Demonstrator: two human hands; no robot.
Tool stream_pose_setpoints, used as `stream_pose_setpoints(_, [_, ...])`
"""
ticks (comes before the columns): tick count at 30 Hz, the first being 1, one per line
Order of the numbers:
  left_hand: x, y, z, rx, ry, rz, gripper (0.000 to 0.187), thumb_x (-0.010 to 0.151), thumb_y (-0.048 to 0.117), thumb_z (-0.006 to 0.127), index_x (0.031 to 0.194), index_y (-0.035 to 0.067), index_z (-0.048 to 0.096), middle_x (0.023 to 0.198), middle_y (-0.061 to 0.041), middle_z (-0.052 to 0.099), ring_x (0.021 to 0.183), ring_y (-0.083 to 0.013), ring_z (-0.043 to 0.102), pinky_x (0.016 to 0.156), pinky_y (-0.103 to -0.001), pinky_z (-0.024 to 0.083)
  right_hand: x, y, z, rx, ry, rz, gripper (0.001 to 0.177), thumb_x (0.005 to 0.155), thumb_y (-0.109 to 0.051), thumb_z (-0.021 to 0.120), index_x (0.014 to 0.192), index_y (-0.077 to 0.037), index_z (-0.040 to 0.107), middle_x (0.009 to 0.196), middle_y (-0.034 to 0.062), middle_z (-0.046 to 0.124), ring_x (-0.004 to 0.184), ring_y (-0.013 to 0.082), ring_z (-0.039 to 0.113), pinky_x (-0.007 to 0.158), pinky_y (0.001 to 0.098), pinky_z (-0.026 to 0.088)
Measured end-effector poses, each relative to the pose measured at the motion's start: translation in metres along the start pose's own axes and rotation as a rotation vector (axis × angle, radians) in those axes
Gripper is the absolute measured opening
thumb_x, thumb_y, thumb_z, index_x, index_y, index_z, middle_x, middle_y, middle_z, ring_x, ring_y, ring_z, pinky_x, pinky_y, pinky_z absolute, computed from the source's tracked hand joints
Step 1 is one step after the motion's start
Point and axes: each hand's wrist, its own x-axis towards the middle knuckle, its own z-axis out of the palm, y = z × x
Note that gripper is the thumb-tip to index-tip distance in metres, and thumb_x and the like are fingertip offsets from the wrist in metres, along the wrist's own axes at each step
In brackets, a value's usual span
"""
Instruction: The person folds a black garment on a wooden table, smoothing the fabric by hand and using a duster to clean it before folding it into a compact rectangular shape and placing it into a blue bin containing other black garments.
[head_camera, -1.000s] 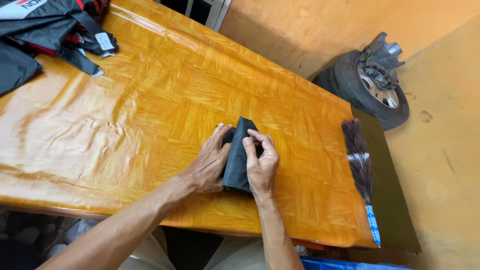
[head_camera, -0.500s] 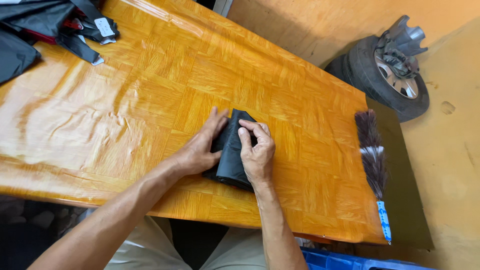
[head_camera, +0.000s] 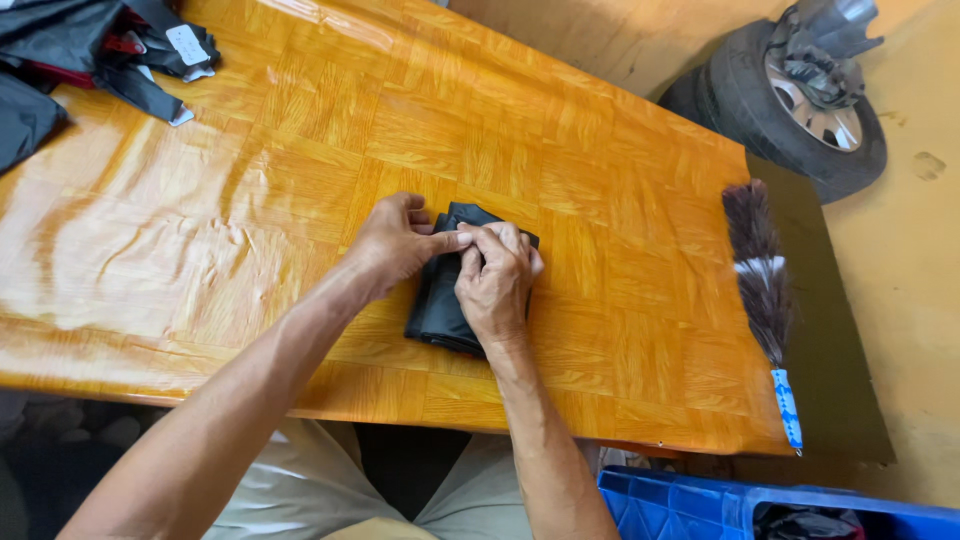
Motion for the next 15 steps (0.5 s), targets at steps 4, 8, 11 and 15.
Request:
stream_pose_setpoints(4, [0.005, 0.014, -0.008, 0.142, -0.021, -0.054, 0.085, 0.057, 0.016, 0.101, 0.126, -0.014, 0.062, 0.105, -0.025, 0.072, 0.102, -0.035, 0.073, 0.08, -0.038, 0.062, -0.004, 0.0, -0.006, 0.077, 0.076, -0.056, 0.029, 0.093, -0.013, 0.06, 0.114, -0.025, 0.075, 0.099, -0.0031, 0.063, 0.099, 0.0199, 0.063, 0.103, 0.0406, 0.038])
stream_pose_setpoints(8, [0.0, 0.013, 0.002, 0.119, 0.002, -0.099, 0.075, 0.053, 0.013, 0.099, 0.117, -0.01, 0.069, 0.1, -0.028, 0.071, 0.093, -0.0381, 0.074, 0.072, -0.041, 0.063, -0.008, -0.008, -0.015, 0.322, 0.217, -0.147, 0.043, 0.091, 0.007, 0.049, 0.124, -0.01, 0.07, 0.095, 0.0051, 0.069, 0.093, 0.0264, 0.067, 0.091, 0.0388, 0.05])
stream_pose_setpoints(11, [-0.015, 0.009, 0.014, 0.036, 0.049, 0.009, 0.061, 0.054, 0.012, 0.095, 0.11, 0.0, 0.075, 0.087, -0.012, 0.07, 0.082, -0.0221, 0.07, 0.068, -0.034, 0.059, -0.021, -0.016, -0.034, 0.459, 0.363, -0.087, 0.043, 0.092, -0.002, 0.059, 0.135, -0.005, 0.059, 0.12, 0.0127, 0.06, 0.115, 0.0313, 0.058, 0.101, 0.0429, 0.049])
stream_pose_setpoints(15, [-0.089, 0.039, 0.005, -0.133, -0.045, 0.411, 0.054, 0.061, -0.004, 0.081, 0.114, 0.0, 0.074, 0.092, -0.011, 0.071, 0.093, -0.019, 0.068, 0.086, -0.038, 0.06, -0.038, 0.004, -0.066, 0.711, 0.362, 0.271, 0.106, 0.072, -0.027, 0.094, 0.156, -0.003, 0.034, 0.153, 0.0305, 0.037, 0.146, 0.0418, 0.036, 0.12, 0.0565, 0.025])
